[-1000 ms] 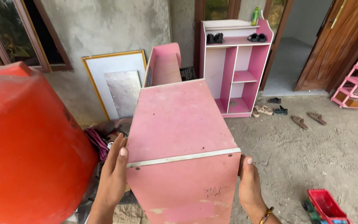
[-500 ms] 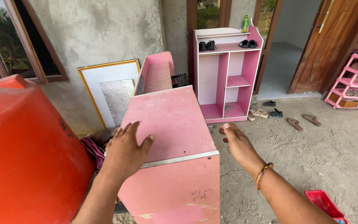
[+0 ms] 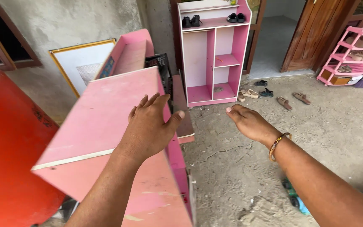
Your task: Checking the fit of wooden furniture components and retrieving a power saw for assembly.
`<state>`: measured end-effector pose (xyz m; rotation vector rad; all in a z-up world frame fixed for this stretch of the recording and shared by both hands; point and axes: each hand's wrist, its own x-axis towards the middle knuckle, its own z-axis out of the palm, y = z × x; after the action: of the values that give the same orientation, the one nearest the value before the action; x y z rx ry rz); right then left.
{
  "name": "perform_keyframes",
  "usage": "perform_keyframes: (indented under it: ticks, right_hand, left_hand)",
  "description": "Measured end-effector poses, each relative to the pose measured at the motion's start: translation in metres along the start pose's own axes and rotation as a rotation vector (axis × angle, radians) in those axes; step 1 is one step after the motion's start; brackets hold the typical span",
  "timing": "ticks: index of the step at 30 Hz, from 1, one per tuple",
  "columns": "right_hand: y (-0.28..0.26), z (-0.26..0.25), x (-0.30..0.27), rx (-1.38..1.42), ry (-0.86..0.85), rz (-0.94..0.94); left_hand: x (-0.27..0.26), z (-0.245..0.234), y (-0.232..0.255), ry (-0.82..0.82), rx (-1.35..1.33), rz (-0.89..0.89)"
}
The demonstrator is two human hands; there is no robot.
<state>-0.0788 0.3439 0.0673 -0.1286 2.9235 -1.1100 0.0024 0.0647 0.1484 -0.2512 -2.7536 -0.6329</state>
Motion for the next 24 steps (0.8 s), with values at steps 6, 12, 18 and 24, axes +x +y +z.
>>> perform_keyframes:
  ticks: [6,12,18,24]
  right_hand:
    - [0.077,-0.054,0.018,-0.101,-0.021,-0.042]
    - [0.116,-0.092,0.038,-0.168,-0.061,0.015]
    - [0.139,-0.095,0.086,-0.159,-0.076,-0.030]
    - [0.144,-0.083,0.159,-0.188,-0.097,-0.115]
  left_hand:
    - [0.030,0.057,0.079,-0.096,0.091,0.004]
    - [0.076,0.123,0.088,-0.163,0.138,-0.093]
    - [0.109,0.118,0.111,-0.319,-0.037,-0.432]
    - [0.194,0.173,0.060,-0.142,-0.135,-0.388]
